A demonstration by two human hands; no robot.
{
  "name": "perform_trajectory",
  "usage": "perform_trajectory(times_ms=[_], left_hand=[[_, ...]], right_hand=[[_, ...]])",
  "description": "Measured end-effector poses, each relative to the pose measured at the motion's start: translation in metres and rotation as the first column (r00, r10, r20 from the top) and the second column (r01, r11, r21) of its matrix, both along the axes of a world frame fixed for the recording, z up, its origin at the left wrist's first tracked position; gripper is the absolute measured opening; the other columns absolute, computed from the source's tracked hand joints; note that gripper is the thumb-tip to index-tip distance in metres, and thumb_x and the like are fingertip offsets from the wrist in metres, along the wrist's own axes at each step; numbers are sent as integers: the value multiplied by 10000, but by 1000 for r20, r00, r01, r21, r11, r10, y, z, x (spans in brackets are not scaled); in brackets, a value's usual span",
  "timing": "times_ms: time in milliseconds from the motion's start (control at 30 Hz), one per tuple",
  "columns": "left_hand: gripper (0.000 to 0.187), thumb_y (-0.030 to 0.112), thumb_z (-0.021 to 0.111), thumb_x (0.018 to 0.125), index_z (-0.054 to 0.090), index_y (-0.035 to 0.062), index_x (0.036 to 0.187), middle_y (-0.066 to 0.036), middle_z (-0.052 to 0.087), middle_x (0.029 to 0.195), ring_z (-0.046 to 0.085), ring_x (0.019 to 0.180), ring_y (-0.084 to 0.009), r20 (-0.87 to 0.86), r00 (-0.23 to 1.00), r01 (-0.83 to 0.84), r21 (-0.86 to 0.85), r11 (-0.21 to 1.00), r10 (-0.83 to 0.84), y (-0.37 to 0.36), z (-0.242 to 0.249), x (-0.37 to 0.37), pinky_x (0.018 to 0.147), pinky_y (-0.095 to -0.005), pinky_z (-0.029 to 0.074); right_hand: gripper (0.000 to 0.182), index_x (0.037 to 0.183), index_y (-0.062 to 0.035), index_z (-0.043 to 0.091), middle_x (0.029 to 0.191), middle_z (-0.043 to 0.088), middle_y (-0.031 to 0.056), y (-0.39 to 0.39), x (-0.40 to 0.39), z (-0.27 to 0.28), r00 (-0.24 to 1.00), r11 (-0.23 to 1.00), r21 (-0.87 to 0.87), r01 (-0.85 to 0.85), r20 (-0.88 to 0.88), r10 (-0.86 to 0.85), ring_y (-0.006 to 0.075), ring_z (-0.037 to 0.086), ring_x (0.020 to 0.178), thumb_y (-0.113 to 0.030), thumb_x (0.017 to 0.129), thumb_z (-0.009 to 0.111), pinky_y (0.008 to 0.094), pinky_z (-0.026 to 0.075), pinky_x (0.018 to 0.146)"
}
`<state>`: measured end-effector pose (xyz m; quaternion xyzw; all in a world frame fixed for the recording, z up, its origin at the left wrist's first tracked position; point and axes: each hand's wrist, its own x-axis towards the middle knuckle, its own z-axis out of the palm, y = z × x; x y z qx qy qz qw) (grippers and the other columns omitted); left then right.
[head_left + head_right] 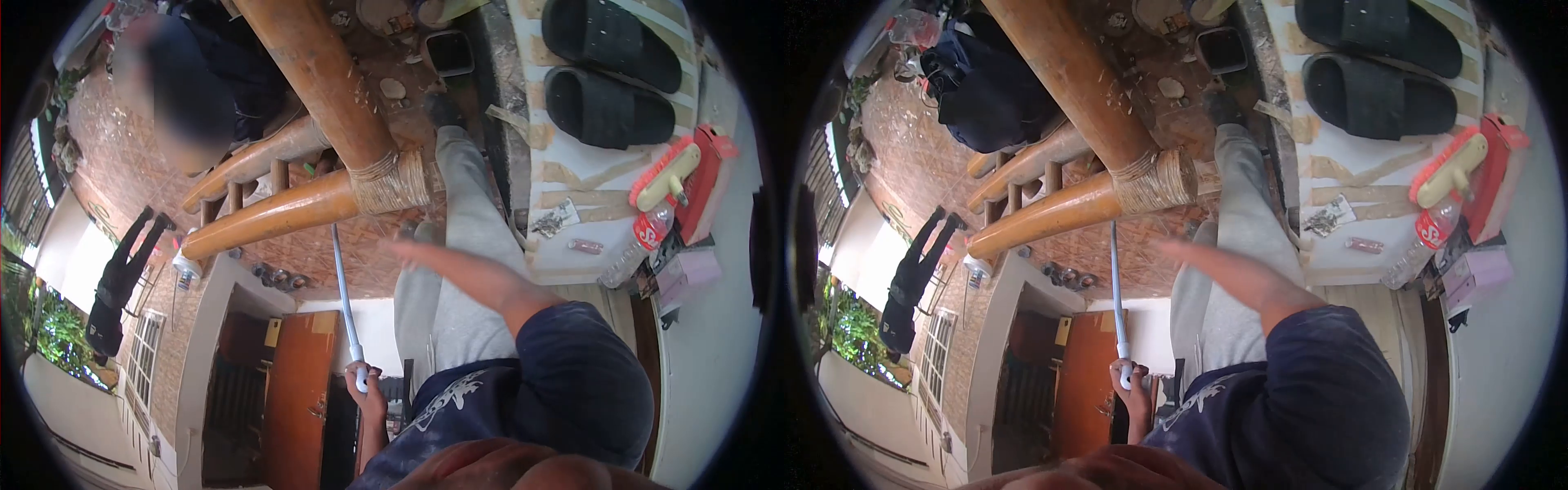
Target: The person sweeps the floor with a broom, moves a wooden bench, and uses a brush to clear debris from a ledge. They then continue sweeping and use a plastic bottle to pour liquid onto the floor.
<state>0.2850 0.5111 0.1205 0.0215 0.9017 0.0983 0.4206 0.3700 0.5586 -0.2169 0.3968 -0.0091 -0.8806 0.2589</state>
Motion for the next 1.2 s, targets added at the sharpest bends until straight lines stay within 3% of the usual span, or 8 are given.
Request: perform_trajectory(times_ms=[200,333,467,633,700,800,1000,1200], left_hand=[[157,9,500,757,442,63,892,-36,446,786,449,694,-95,141,987,66,70,995,-75,25,48,7,620,-237,380],[194,25,531,746,423,67,903,-36,453,787,473,729,-125,223,973,38,67,997,-52,19,91,-13,698,-280,422],[293,183,651,748,413,101,896,-72,503,793,515,730,-176,475,858,-262,82,962,193,-54,106,-84,709,-340,454],[249,231,592,831,371,116,818,-66,491,753,500,605,-153,587,776,-194,-126,973,230,-115,74,-137,547,-284,438],[242,235,552,866,353,119,793,-61,484,726,487,551,-140,532,818,-112,-226,968,219,-152,66,-159,487,-263,420],[206,230,441,931,330,125,793,-45,469,667,434,455,-107,464,875,-53,-196,979,141,-207,35,-190,385,-236,367],[226,234,451,930,367,110,760,13,410,553,398,414,-60,314,929,302,-331,894,-198,-289,-16,-231,364,-208,334],[308,319,434,929,426,87,727,10,411,498,424,382,-75,161,930,367,-482,795,-332,-320,-51,-228,342,-223,337]], right_hand=[[853,1278,-70,317,1174,453,224,-51,-100,58,928,850,-391,353,33,-370,371,577,897,-674,709,519,491,500,708],[376,1095,-45,355,805,558,153,-68,-133,72,736,867,-5,498,531,-420,227,527,445,-214,811,536,337,452,383],[477,1194,33,295,751,579,171,-84,-144,102,693,926,251,282,614,-378,247,578,511,-147,803,500,345,492,433],[625,1286,52,205,840,578,280,-149,-160,82,662,854,419,309,550,-509,324,624,662,-181,794,512,400,519,525],[438,1109,-14,376,915,583,254,-197,-184,38,696,774,620,-131,613,-374,376,606,806,-315,825,519,459,501,683],[574,1244,-40,351,1090,556,204,-203,-148,-5,744,665,713,-224,565,-356,370,540,999,-400,821,499,463,438,834],[281,876,-57,567,864,601,177,-162,-64,-189,615,396,871,-291,487,-620,344,576,855,-324,796,535,424,456,751],[281,1012,-81,617,1030,609,166,-38,-9,-333,739,394,777,-491,611,-284,307,581,982,-188,772,518,405,476,803]])
